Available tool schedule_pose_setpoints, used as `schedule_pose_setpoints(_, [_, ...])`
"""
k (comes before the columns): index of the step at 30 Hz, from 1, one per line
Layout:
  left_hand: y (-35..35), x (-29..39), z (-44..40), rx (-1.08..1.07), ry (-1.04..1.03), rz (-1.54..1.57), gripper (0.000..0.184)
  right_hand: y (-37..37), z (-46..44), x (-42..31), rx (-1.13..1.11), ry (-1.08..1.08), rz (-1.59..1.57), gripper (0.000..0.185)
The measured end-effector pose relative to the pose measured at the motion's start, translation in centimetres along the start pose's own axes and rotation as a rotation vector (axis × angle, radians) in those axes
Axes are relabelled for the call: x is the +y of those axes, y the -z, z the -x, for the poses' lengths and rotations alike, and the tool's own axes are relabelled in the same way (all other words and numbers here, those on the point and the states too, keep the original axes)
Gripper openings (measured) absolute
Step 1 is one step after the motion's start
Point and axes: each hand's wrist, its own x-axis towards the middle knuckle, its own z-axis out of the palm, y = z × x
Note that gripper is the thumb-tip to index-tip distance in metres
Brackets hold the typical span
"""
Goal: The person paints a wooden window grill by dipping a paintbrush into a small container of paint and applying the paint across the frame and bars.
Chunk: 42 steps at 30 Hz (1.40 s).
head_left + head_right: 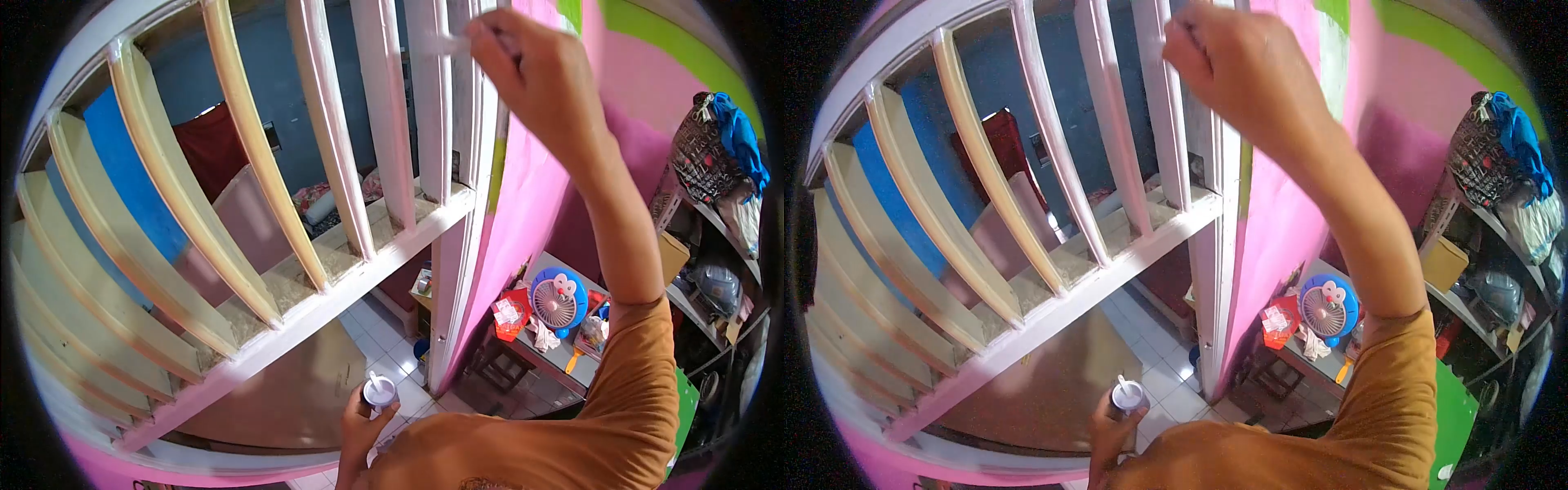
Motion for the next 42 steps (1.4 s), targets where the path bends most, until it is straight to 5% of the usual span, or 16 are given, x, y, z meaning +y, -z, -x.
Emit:
schedule_pose_setpoints(9, [-0.7,0.5,-0.2,-0.001,0.010,-0.002,0.063,-0.3,0.2,0.5,0.239,-0.181,-0.190,0.020])
schedule_pose_setpoints(17, [-1.0,0.5,-0.1,0.009,0.066,-0.025,0.064,0.3,7.4,-3.4,0.271,-0.552,-0.757,0.029])
schedule_pose_setpoints(24, [-2.6,2.3,-0.7,-0.015,0.107,-0.071,0.059,-1.0,8.2,-3.3,0.206,-0.540,-0.814,0.021])
schedule_pose_setpoints(28, [-3.3,2.6,-0.8,-0.028,0.092,-0.097,0.057,-2.7,5.8,-1.0,0.318,-0.281,-0.559,0.021])
schedule_pose_setpoints(42, [-4.2,2.8,-0.8,-0.014,0.096,-0.114,0.055,-5.4,0.6,0.8,0.398,-0.276,-0.574,0.021])
